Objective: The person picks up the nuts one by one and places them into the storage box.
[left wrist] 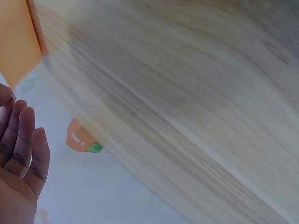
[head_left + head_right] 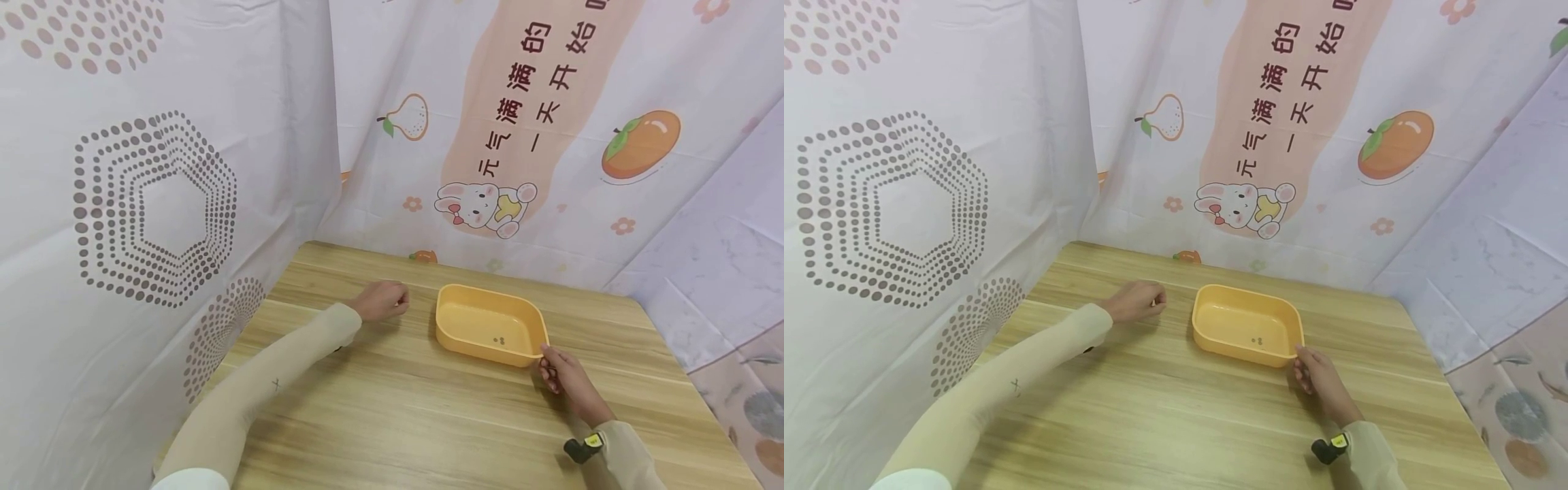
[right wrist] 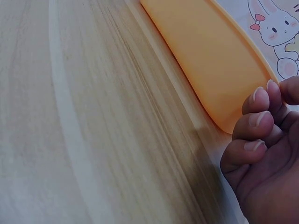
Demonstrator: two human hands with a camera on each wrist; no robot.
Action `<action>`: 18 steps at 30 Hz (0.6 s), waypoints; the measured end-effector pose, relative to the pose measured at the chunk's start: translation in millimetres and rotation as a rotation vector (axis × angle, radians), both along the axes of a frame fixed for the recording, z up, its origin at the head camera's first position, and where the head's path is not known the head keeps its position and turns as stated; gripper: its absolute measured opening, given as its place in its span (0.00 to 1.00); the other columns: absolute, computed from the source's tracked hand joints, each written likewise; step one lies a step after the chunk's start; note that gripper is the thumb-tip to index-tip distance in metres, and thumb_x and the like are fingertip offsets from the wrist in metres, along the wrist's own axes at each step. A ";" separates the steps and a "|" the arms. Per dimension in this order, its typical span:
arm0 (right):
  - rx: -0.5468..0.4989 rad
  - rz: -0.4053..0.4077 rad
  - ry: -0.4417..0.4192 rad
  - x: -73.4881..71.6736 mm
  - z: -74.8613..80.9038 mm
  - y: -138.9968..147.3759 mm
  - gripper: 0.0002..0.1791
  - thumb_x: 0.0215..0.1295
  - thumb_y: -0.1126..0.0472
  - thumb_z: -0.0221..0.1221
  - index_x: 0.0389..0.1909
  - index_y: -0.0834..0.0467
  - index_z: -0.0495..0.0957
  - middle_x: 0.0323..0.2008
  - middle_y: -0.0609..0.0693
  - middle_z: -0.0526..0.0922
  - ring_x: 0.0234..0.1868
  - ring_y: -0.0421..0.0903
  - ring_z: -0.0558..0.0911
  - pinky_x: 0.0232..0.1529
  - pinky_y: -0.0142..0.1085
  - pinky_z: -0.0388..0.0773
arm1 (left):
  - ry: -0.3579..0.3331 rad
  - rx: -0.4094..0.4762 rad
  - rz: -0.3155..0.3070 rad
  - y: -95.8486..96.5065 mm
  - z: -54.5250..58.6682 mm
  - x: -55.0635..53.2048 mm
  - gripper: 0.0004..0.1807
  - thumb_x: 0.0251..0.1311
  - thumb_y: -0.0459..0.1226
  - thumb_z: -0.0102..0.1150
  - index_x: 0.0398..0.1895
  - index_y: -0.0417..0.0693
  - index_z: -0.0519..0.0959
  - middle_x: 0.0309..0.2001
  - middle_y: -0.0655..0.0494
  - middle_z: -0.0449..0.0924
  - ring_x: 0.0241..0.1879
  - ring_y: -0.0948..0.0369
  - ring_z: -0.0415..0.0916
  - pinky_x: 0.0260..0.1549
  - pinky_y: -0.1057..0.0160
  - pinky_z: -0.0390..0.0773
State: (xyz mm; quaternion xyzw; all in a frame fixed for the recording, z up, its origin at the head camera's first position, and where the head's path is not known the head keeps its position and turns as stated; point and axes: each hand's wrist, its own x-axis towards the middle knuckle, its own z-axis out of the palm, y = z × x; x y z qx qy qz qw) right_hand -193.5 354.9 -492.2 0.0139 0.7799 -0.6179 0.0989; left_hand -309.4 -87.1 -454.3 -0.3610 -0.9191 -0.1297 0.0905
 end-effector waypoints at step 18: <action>0.006 -0.011 -0.018 -0.2 2.0 0.1 0.26 0.81 0.41 0.46 0.31 0.58 0.70 0.21 0.45 0.72 0.18 0.38 0.68 0.19 0.30 0.66 | -0.007 0.036 -0.048 27.8 3.8 1.7 0.04 0.69 0.38 0.60 0.34 0.53 0.81 0.33 0.64 0.78 0.30 0.69 0.72 0.30 0.71 0.74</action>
